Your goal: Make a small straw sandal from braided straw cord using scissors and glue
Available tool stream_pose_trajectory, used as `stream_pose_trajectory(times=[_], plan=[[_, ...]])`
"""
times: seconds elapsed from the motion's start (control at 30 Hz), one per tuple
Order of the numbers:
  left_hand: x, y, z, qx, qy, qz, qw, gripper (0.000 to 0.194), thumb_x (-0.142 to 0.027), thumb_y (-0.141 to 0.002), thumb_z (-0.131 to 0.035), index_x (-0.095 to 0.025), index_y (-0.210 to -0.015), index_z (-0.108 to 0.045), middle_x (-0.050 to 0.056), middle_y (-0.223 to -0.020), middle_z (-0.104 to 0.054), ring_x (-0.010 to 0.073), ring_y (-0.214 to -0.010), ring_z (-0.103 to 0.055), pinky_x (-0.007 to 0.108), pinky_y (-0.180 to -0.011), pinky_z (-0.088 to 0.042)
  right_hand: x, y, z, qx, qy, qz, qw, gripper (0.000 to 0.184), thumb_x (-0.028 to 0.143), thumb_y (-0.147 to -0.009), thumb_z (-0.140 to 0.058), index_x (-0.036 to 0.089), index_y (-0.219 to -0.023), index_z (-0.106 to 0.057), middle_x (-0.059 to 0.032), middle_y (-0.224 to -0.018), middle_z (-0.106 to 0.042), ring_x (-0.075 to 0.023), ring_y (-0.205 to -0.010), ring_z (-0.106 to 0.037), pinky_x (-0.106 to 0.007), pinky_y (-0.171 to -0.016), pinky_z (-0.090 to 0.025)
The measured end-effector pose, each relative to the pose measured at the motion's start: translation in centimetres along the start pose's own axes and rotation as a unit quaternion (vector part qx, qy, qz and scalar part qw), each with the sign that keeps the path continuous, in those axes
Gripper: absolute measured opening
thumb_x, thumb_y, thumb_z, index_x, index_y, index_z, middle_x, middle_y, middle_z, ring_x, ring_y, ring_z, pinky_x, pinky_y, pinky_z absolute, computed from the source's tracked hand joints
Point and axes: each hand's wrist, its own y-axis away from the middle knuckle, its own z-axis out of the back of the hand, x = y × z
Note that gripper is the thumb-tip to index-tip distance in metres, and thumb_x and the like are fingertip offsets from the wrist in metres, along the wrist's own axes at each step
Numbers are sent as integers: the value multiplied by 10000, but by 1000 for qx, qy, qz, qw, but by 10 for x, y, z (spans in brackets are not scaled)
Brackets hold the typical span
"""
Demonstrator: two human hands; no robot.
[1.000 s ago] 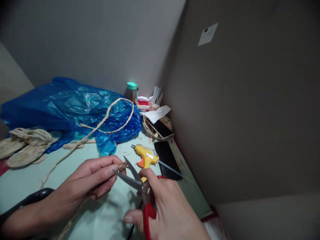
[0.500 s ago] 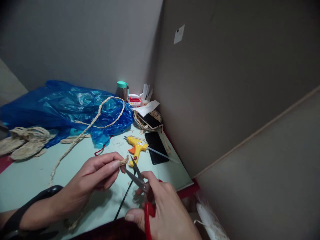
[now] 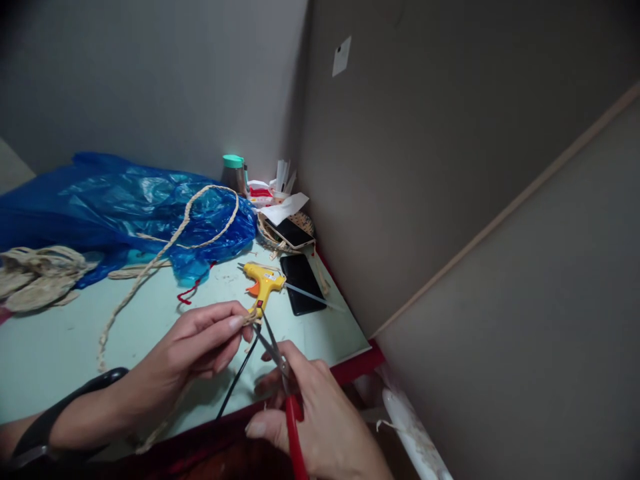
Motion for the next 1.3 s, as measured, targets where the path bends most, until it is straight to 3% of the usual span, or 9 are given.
stream_pose_trajectory(times=[0.17, 0.4, 0.5, 0.7, 0.9, 1.17, 1.3], plan=[[5, -4, -4, 8, -16, 1, 1000, 300, -384, -938, -505, -167, -742, -570, -71, -496, -416, 73, -478, -284, 193, -437, -205, -1, 1, -2, -10, -3, -13, 1000, 502, 543, -745, -710, 234, -1112, -559, -40, -975, -669, -254, -929, -596, -339, -846, -442], [10, -4, -7, -15, -28, -35, 999, 262, -381, -932, -515, -168, -795, -583, -86, -480, -401, 64, -462, -268, 186, -426, -198, -2, 10, -8, -50, 81, -98, 991, 664, 555, -727, -730, 271, -1276, -488, -46, -962, -615, -264, -899, -576, -366, -835, -433], [16, -1, -8, 10, -27, -51, 998, 255, -382, -937, -507, -171, -820, -589, -81, -511, -420, 66, -480, -301, 185, -429, -210, 0, 12, -11, -62, 99, -117, 986, 669, 538, -723, -739, 276, -1283, -481, -53, -1003, -613, -274, -940, -573, -363, -840, -426], [29, 7, -11, 65, -75, -43, 994, 219, -286, -938, -467, -178, -833, -626, -71, -564, -447, 75, -493, -370, 191, -454, -292, 2, 10, -17, -73, 90, -57, 992, 476, 473, -769, -706, 252, -1152, -532, -12, -931, -640, -213, -822, -571, -276, -700, -413], [30, 11, -14, 35, -78, -68, 994, 208, -264, -929, -460, -190, -778, -582, -70, -587, -467, 84, -519, -393, 200, -501, -337, -3, 10, -21, -77, 139, -2, 987, 394, 544, -833, -613, 227, -1049, -527, 43, -683, -549, -155, -608, -453, -248, -555, -312], [30, 15, -20, 69, -103, -87, 988, 232, -255, -924, -444, -169, -818, -631, -37, -703, -535, 119, -674, -463, 224, -649, -390, -10, 24, -27, -68, 154, -20, 986, 376, 506, -881, -586, 243, -1144, -533, 10, -790, -619, -191, -712, -556, -264, -629, -381], [32, 16, -22, 69, -107, -75, 989, 244, -254, -922, -442, -175, -745, -590, -46, -670, -499, 111, -634, -425, 219, -614, -368, -14, 27, -32, -70, 128, -14, 989, 298, 426, -941, -524, 224, -1160, -516, 5, -779, -604, -171, -683, -555, -254, -632, -405]])
